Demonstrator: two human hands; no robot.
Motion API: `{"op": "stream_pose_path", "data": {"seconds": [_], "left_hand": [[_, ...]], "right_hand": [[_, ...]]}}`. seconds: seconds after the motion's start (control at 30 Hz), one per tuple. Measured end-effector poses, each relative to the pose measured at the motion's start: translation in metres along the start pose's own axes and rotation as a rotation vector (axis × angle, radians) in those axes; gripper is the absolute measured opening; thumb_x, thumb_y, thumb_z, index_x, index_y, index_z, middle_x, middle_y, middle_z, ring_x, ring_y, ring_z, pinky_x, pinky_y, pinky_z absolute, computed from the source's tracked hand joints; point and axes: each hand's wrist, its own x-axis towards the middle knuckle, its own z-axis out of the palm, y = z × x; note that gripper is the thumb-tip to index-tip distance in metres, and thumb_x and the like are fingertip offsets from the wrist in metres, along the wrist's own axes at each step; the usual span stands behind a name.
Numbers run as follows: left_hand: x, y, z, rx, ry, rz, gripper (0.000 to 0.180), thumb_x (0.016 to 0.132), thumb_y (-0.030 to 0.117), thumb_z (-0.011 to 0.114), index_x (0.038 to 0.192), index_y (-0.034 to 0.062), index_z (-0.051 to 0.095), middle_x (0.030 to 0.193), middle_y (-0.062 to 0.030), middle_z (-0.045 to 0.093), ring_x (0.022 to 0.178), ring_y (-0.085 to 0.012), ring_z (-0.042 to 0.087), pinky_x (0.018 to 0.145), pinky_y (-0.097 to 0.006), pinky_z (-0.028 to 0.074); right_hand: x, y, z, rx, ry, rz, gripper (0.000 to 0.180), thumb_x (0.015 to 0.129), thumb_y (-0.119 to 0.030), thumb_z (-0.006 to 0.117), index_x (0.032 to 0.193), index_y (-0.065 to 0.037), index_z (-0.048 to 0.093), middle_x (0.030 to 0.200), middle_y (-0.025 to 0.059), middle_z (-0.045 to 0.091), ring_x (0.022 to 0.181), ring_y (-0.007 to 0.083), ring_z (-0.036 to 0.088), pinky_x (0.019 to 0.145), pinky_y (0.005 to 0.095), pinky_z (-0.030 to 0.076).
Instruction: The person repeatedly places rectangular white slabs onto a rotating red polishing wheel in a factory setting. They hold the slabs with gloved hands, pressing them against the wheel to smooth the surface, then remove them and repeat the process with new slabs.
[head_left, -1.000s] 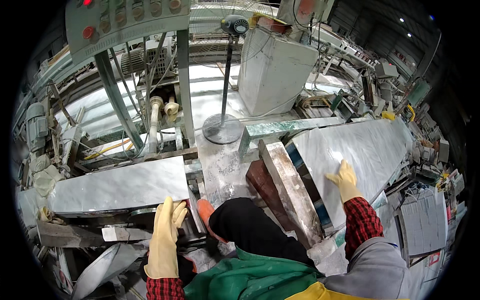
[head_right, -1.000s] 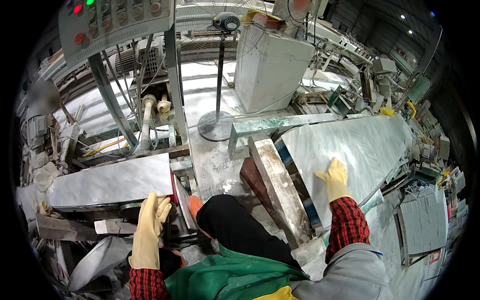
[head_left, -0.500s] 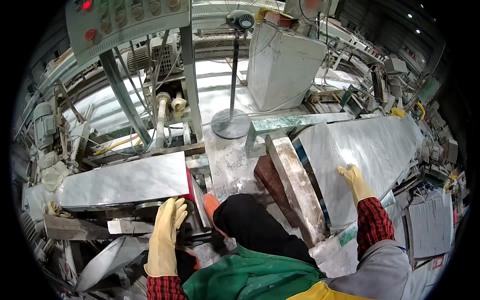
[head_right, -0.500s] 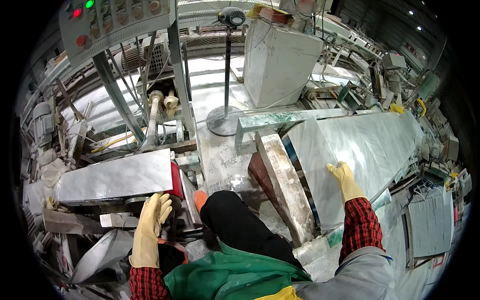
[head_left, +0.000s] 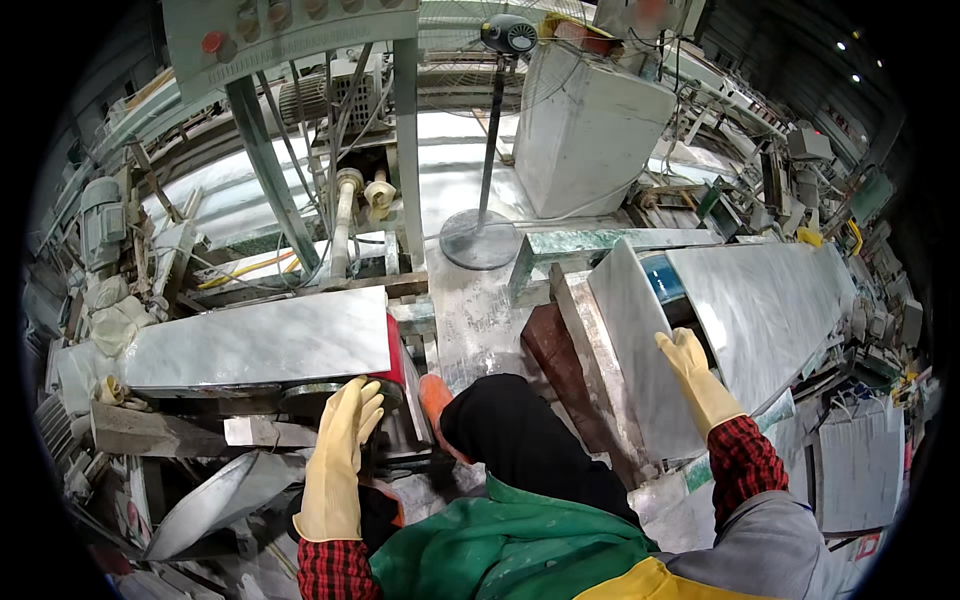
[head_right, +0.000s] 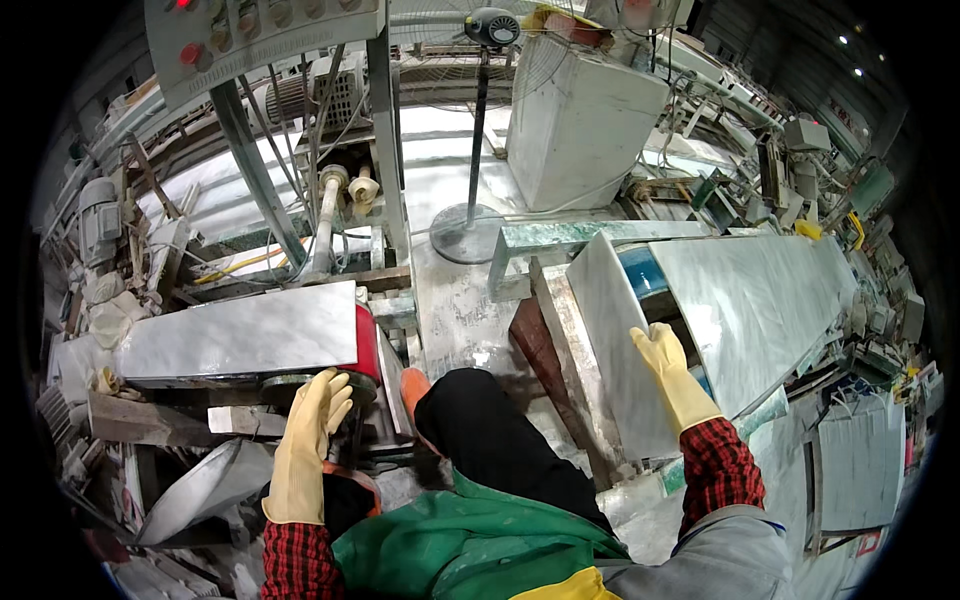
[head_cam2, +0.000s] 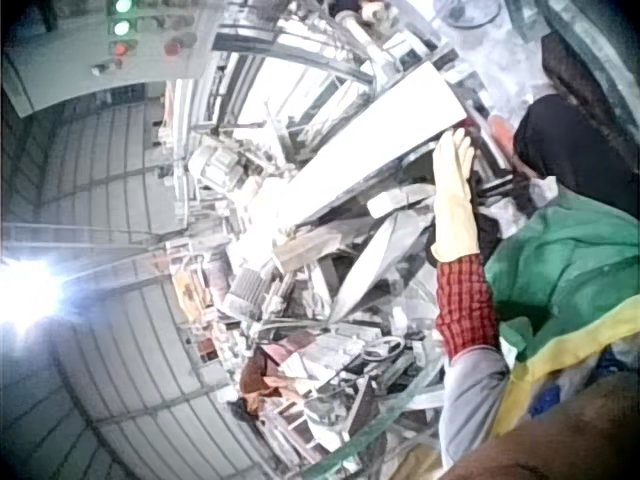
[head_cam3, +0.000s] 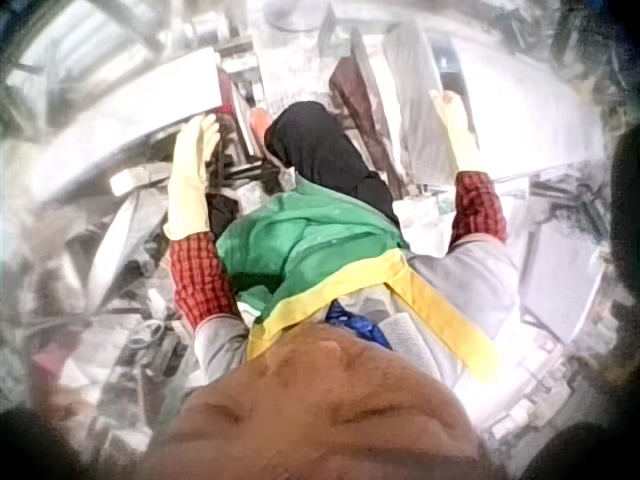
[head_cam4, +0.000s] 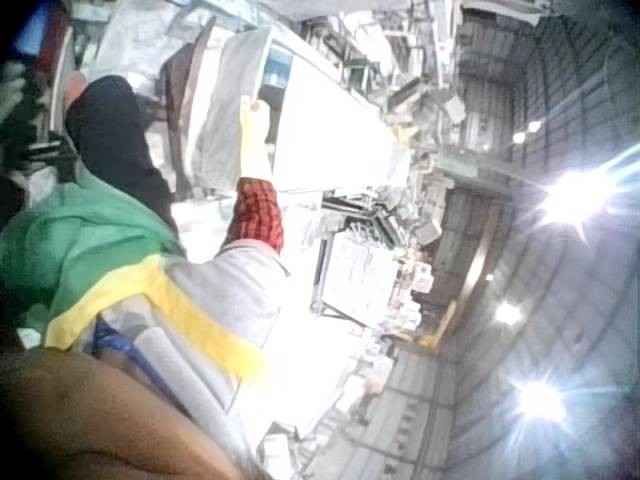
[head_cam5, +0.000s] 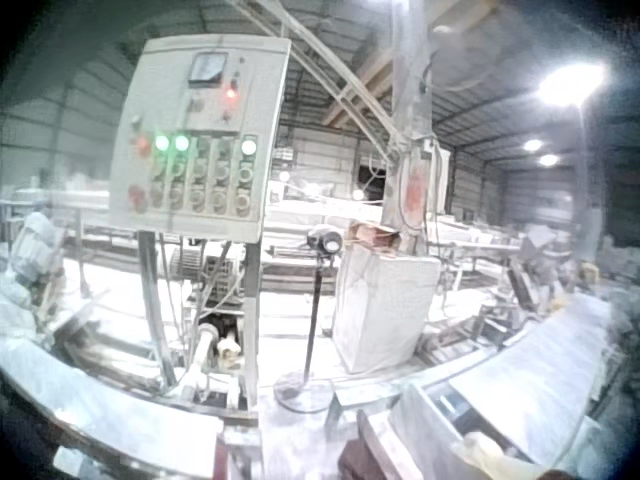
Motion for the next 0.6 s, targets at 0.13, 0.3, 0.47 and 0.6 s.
{"op": "stream_pose_path", "data": {"seconds": [0.13,0.3,0.47,0.6], "left_hand": [[0.006,-0.004,-0.008,0.0,-0.052,0.024,0.058,0.097,0.04,0.062,0.138,0.0015,0.048,0.139,-0.0189,0.055,0.122,-0.0257,0.059,0.101,-0.035,0.05],[0.006,-0.004,-0.012,-0.028,-0.029,0.031,0.058,0.097,0.041,0.062,0.138,0.0027,0.048,0.138,-0.0175,0.057,0.121,-0.0254,0.06,0.101,-0.036,0.051],[-0.003,0.008,-0.003,-0.016,-0.053,0.021,0.058,0.097,0.038,0.06,0.14,0.0005,0.047,0.139,-0.0213,0.055,0.121,-0.0276,0.06,0.102,-0.036,0.05],[-0.004,0.001,-0.011,0.032,-0.08,0.034,0.061,0.099,0.04,0.057,0.142,-0.001,0.045,0.138,-0.0209,0.056,0.123,-0.0279,0.06,0.102,-0.037,0.05]], "right_hand": [[-0.016,-0.021,-0.003,0.015,-0.008,0.009,0.05,0.085,-0.047,0.068,0.084,0.003,0.062,0.081,0.0235,0.064,0.082,0.0363,0.066,0.076,0.0463,0.048],[-0.041,-0.053,-0.021,-0.064,-0.161,0.042,0.057,0.085,-0.044,0.066,0.125,-0.004,0.06,0.112,0.0216,0.068,0.107,0.0379,0.065,0.092,0.0413,0.049],[-0.047,0.013,0.004,0.059,-0.205,-0.043,0.054,0.085,-0.036,0.068,0.128,-0.007,0.055,0.117,0.0202,0.067,0.11,0.0355,0.064,0.094,0.0423,0.049],[-0.03,0.03,0.015,0.114,-0.299,-0.016,0.058,0.083,-0.038,0.07,0.128,-0.004,0.054,0.114,0.0205,0.067,0.109,0.0357,0.064,0.093,0.0431,0.049]]}}
